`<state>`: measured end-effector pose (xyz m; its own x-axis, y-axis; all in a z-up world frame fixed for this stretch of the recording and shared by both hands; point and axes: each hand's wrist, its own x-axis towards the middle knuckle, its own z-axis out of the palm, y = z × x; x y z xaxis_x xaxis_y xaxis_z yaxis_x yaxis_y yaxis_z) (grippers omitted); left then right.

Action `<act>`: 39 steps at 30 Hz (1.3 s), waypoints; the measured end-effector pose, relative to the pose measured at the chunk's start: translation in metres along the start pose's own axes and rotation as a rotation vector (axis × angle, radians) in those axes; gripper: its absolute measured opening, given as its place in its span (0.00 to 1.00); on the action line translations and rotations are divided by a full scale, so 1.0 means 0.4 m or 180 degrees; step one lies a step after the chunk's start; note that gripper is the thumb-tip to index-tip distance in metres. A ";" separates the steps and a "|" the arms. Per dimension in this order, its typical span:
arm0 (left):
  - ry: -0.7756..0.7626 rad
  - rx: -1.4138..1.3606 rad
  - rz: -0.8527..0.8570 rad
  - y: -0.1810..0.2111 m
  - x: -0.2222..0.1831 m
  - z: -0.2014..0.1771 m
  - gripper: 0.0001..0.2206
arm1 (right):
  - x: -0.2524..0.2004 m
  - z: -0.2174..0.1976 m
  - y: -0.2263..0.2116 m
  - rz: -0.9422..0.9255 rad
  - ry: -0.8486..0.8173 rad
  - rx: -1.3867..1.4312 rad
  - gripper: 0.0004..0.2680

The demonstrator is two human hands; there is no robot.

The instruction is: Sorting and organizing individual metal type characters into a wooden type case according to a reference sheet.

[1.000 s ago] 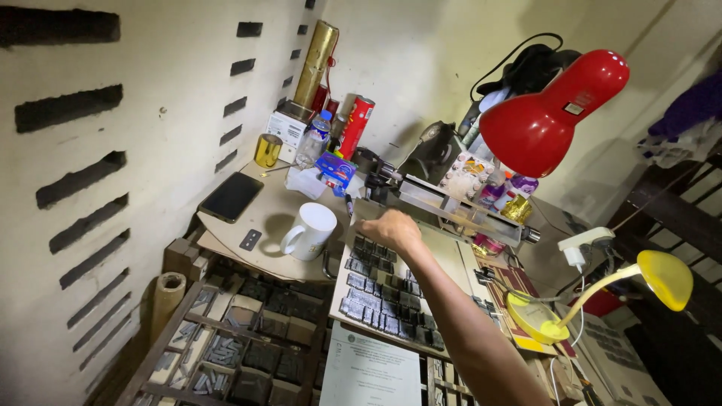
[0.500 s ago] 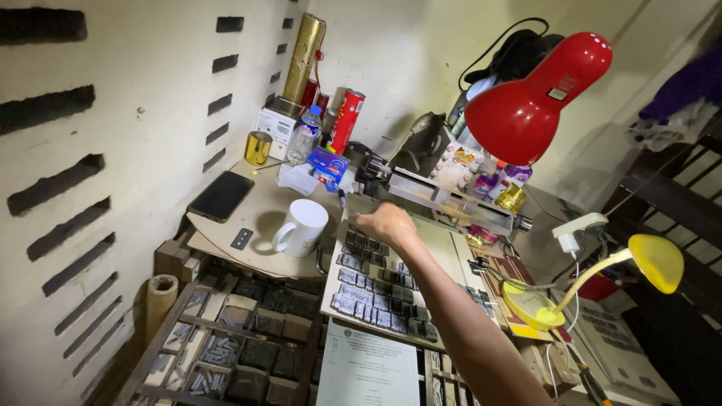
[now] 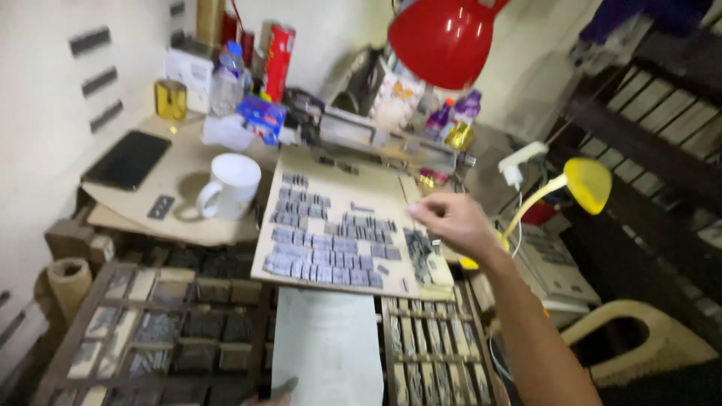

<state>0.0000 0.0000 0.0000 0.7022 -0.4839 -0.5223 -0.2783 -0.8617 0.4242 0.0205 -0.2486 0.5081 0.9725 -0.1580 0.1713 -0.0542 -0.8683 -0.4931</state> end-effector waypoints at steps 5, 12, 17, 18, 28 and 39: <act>0.3651 -0.0822 0.1626 0.110 -0.417 -0.123 0.06 | -0.229 0.047 0.211 -0.0340 0.1663 0.0068 0.05; 0.3971 -0.0399 0.2028 0.134 -0.438 -0.168 0.06 | -0.519 0.434 0.571 0.0931 0.2117 0.1204 0.13; 0.3846 -0.0155 0.2065 0.139 -0.433 -0.164 0.08 | -0.597 0.554 0.647 0.1501 0.1819 0.0959 0.12; 0.3935 -0.0091 0.2111 0.142 -0.432 -0.166 0.08 | -0.593 0.560 0.655 0.1369 0.1853 0.1005 0.11; 0.3971 -0.0058 0.2224 0.154 -0.436 -0.153 0.09 | -0.608 0.570 0.662 0.0950 0.1682 0.0770 0.09; 0.3444 -0.1257 0.2327 0.137 -0.540 -0.067 0.02 | -0.618 0.602 0.712 0.1561 0.1506 0.0449 0.13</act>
<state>-0.1492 0.0616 0.1559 0.6852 -0.2890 0.6686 -0.7284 -0.2738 0.6281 -0.1805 -0.3436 0.1201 0.6382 -0.7321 0.2380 -0.4008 -0.5799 -0.7092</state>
